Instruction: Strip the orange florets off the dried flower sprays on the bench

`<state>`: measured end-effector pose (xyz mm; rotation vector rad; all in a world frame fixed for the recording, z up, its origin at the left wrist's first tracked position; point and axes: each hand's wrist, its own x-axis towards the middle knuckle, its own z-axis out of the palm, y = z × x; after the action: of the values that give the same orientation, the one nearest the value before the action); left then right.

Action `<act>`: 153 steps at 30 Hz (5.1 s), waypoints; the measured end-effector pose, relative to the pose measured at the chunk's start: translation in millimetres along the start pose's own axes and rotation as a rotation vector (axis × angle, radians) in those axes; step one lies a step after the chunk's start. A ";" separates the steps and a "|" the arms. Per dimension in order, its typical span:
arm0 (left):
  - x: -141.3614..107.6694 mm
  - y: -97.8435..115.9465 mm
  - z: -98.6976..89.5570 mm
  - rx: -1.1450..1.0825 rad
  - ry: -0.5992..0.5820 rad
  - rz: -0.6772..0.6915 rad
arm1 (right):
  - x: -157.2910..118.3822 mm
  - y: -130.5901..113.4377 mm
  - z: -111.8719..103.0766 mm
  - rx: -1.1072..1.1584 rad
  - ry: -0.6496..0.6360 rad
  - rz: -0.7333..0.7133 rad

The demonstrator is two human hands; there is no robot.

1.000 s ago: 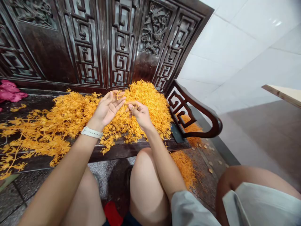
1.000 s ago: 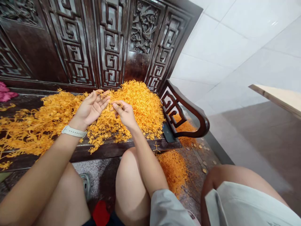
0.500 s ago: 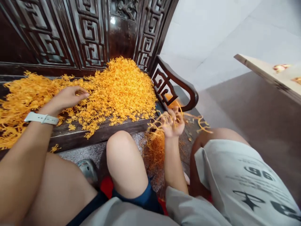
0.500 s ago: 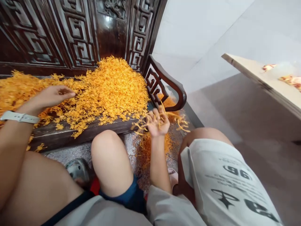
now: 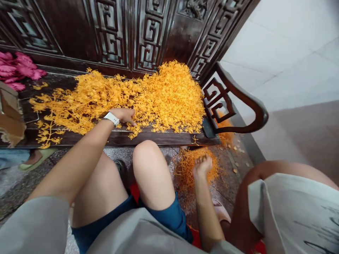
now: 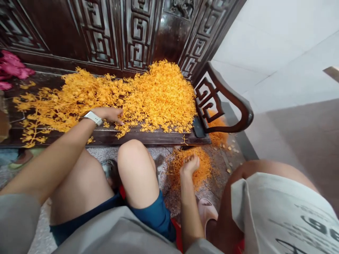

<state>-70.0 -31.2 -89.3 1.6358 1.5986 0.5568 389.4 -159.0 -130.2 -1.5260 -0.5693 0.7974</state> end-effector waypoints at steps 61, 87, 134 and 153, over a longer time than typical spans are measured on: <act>20.9 109.3 8.0 -0.607 0.284 0.284 | -66.6 -72.8 276.1 0.504 -0.712 0.026; 11.6 119.6 19.1 -0.653 0.305 0.453 | -51.5 -100.2 251.3 0.261 -0.788 -0.273; 54.5 73.2 -18.8 -0.616 0.715 0.158 | -86.1 -101.4 238.7 0.325 -0.831 -0.268; 31.3 106.0 5.6 -0.619 0.547 0.290 | -74.6 -91.0 245.6 0.306 -0.976 -0.376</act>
<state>5.4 6.6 -17.7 1.2896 1.3359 1.5844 163.2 -46.0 -28.9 -0.6384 -1.3279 1.2422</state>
